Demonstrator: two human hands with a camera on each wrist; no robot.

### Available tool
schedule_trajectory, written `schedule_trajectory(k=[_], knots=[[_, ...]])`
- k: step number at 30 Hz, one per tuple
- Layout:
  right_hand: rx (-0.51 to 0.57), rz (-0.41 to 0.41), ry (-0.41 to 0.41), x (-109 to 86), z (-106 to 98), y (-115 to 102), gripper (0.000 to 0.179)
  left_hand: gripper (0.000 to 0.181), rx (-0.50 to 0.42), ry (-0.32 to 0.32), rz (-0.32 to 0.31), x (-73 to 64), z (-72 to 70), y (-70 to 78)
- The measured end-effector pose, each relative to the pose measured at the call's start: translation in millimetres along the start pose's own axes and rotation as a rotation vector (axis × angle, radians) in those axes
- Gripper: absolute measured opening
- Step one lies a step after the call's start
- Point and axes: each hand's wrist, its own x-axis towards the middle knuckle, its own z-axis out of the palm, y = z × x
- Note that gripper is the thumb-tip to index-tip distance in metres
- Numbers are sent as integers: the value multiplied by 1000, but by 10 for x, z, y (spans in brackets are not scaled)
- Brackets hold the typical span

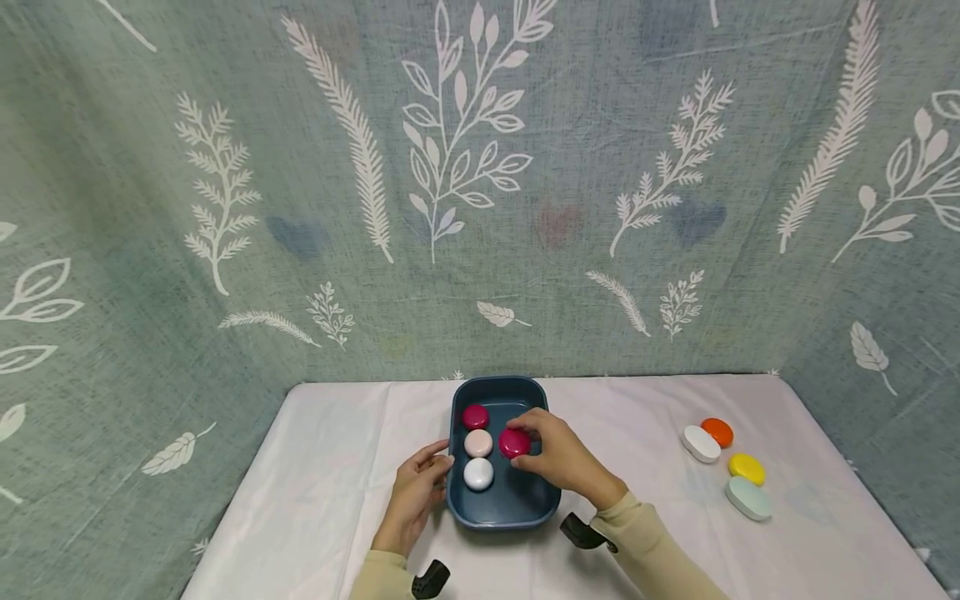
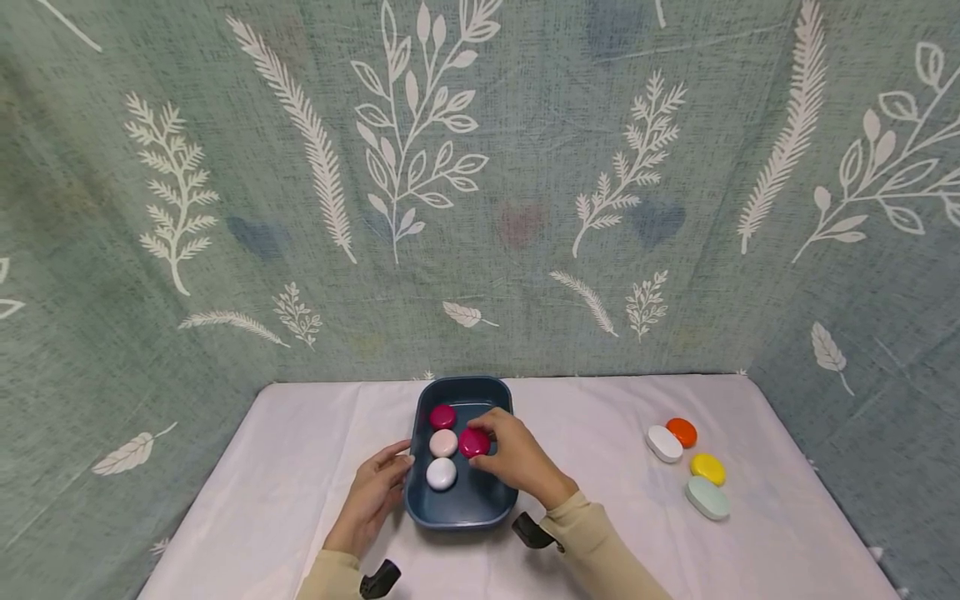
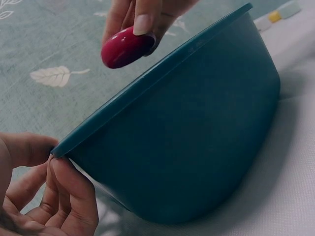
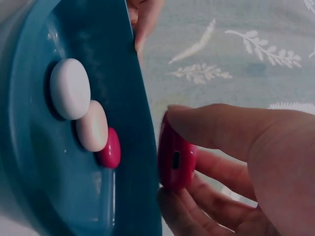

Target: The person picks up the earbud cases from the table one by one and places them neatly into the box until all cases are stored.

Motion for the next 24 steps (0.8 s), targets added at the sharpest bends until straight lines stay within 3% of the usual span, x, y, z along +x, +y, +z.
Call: schedule_trajectory(k=[14,24], knots=[[-46,-95,-182,29,120,-97,44,44,-11,1,17,-12,22,-8],[-49,-101,-252,30,211,-159,46,45,1,0,20,-26,18,-13]])
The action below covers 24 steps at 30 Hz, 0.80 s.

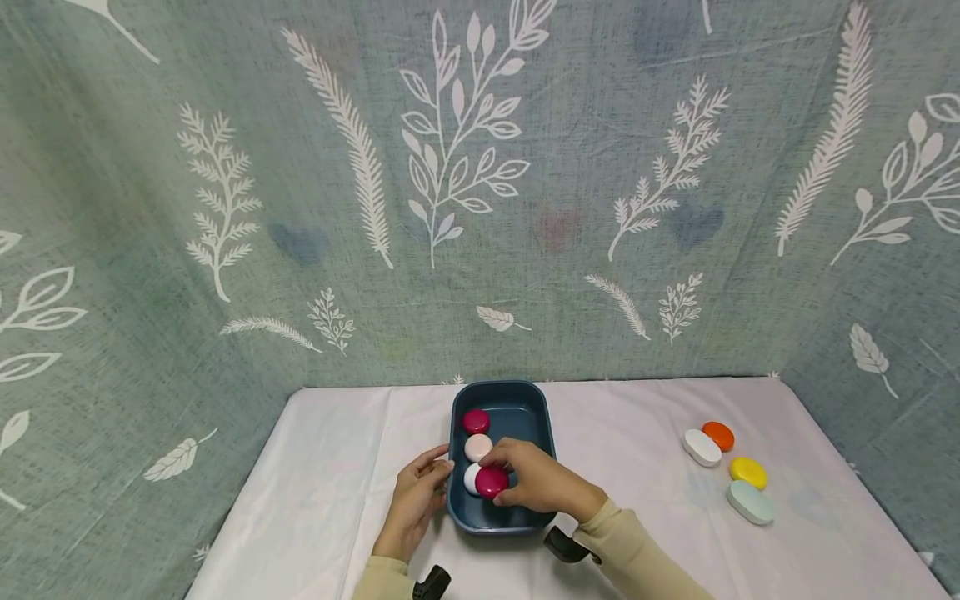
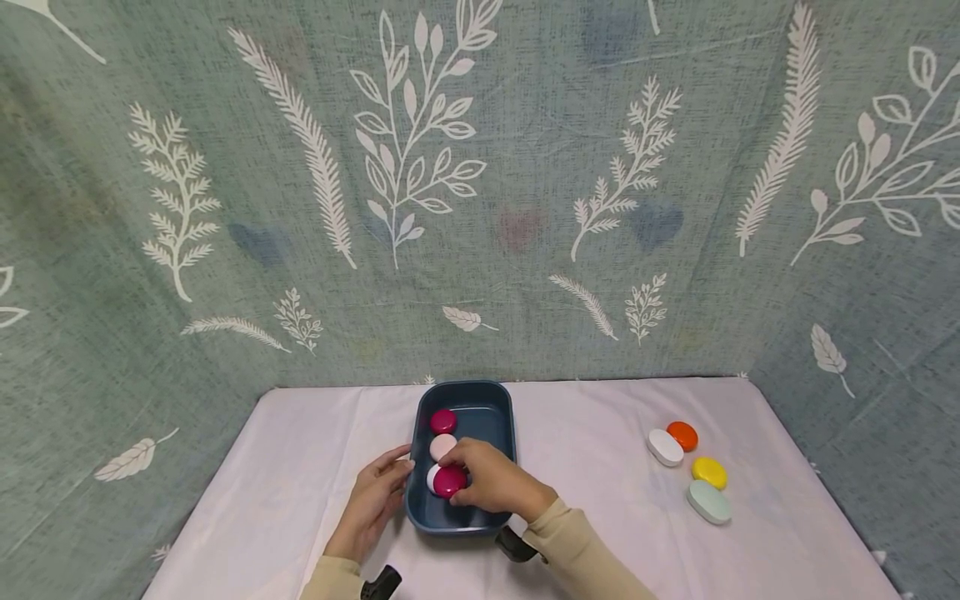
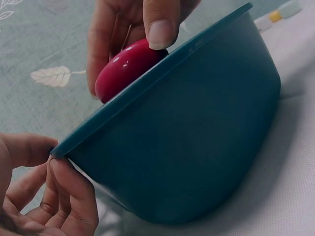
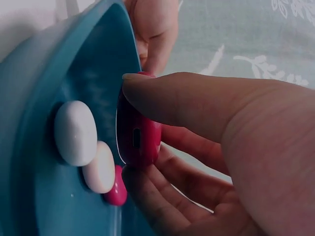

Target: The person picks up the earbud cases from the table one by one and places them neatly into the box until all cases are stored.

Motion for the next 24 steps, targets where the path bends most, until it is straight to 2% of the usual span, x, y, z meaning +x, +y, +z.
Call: schedule_trajectory(k=[15,24], knots=[[-35,-12,-79,32,139,-6,44,44,-5,4,-14,0,-9,-12],[49,-6,-77,5,125,-23,44,44,-7,1,1,4,5,-8]])
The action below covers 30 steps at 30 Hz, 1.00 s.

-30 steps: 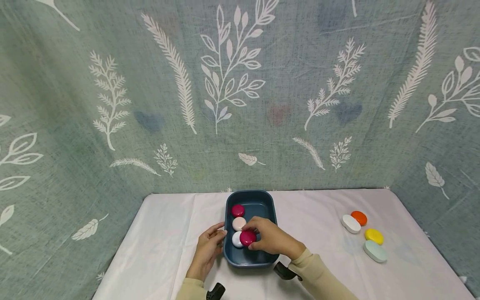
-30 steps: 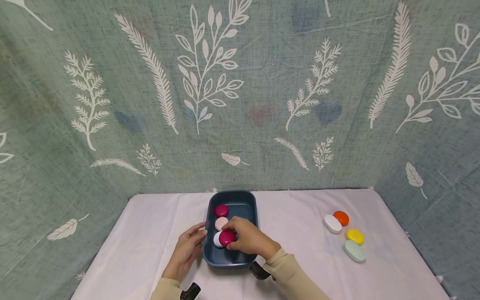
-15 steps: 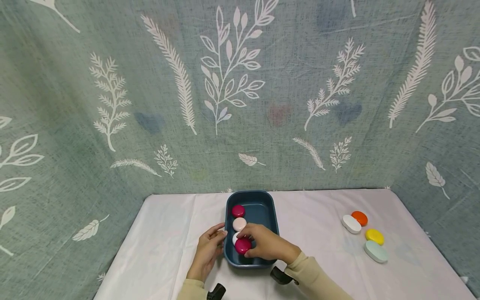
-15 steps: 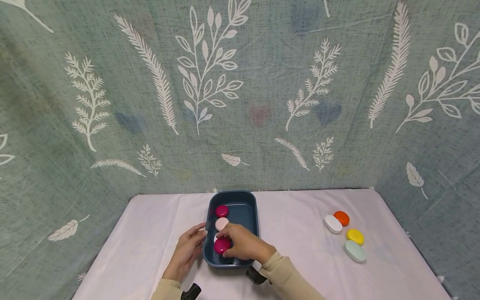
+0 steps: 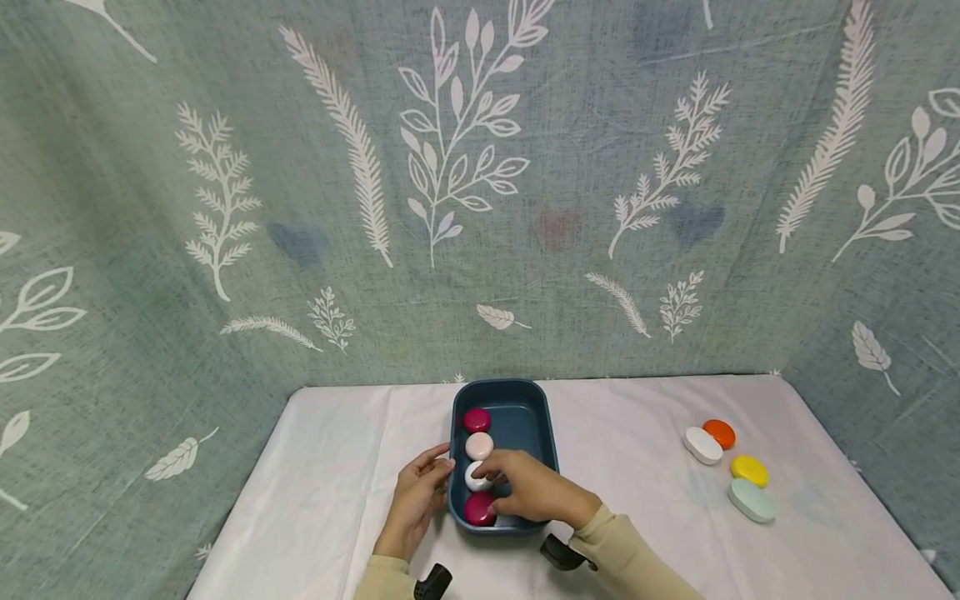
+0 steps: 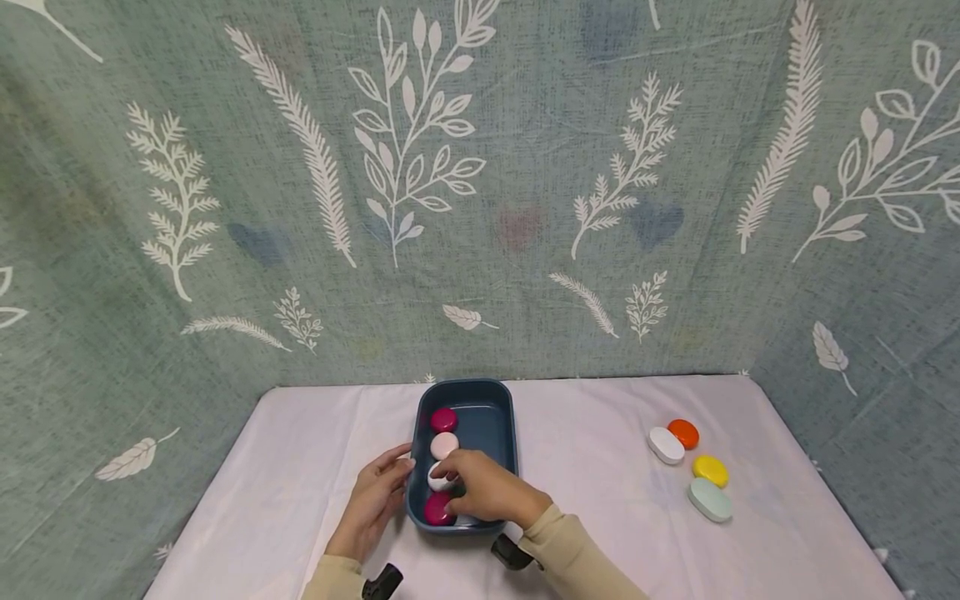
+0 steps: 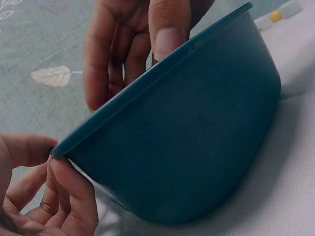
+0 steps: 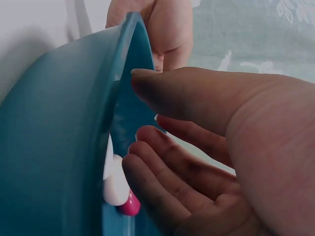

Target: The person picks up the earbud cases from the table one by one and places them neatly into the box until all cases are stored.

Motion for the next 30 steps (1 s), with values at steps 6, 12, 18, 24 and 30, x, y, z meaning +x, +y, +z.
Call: schedule_trajectory(k=[6,12,18,24,30], knots=[[52,7,50,-62,-42,62,43,43,1,-3,5,8,-5,-8],[86,-5,134,-154,-134,143,40,45,0,-4,5,-1,-2,4],[106,14,247,-295,-270,182,38,45,6,1,8,-2,6,9],[138,42,386,-471,-365,243,37,43,3,13,0,4,0,-6],[156,31,482,-627,-415,325,40,43,7,20,-2,1,2,-12]])
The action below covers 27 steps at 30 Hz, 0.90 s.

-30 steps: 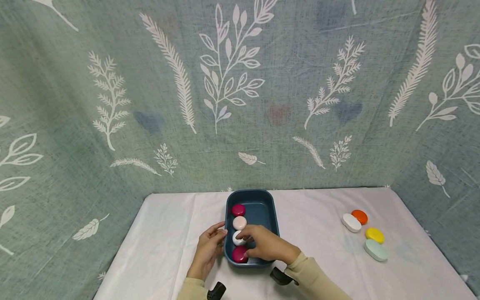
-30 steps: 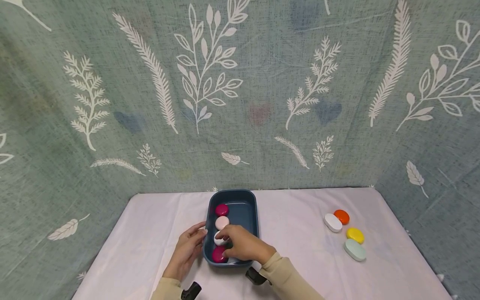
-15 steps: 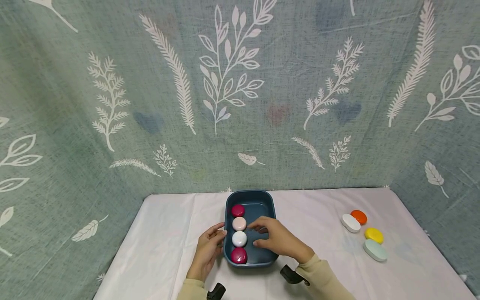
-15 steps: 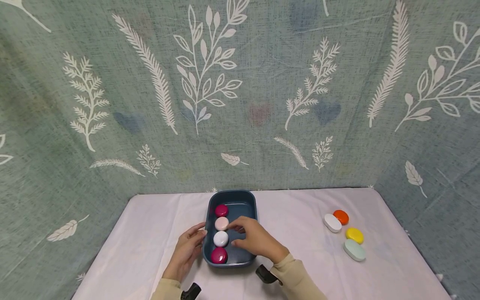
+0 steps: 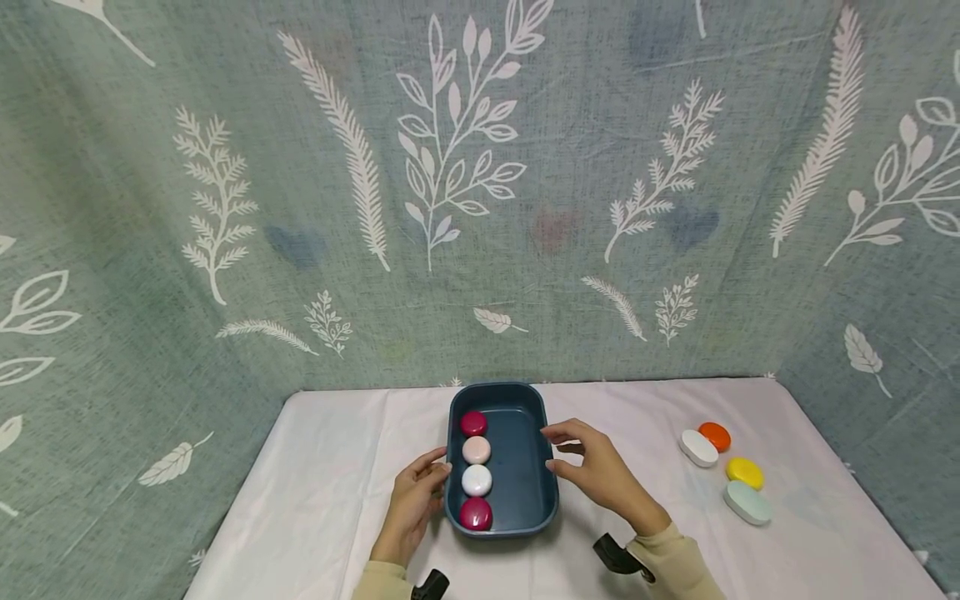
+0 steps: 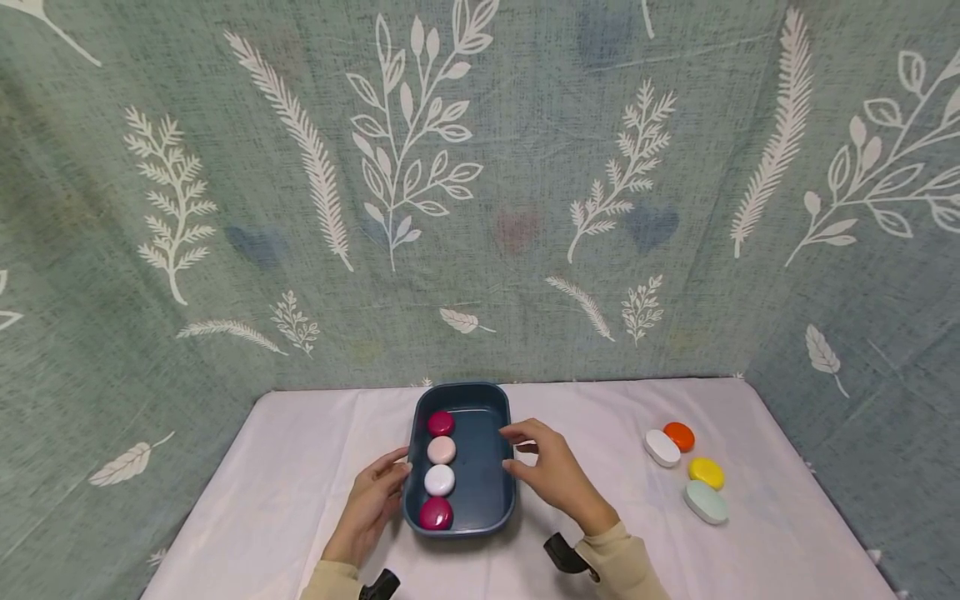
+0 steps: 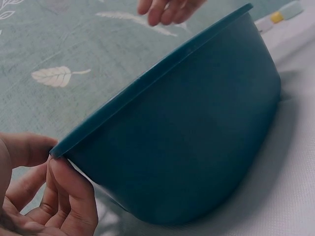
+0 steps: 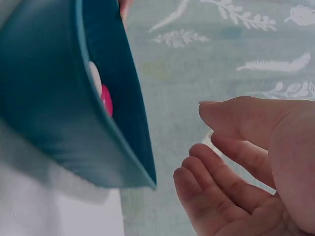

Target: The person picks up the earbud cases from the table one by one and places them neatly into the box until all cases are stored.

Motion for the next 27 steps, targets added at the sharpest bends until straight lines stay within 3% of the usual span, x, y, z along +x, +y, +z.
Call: schedule_trajectory(k=[11,27], knots=[[-15,65,129,-191,-157,138,40,43,-1,2,-4,-7,2,1],[-152,141,255,-485,-440,421,42,44,-3,-1,-9,9,-8,-2]])
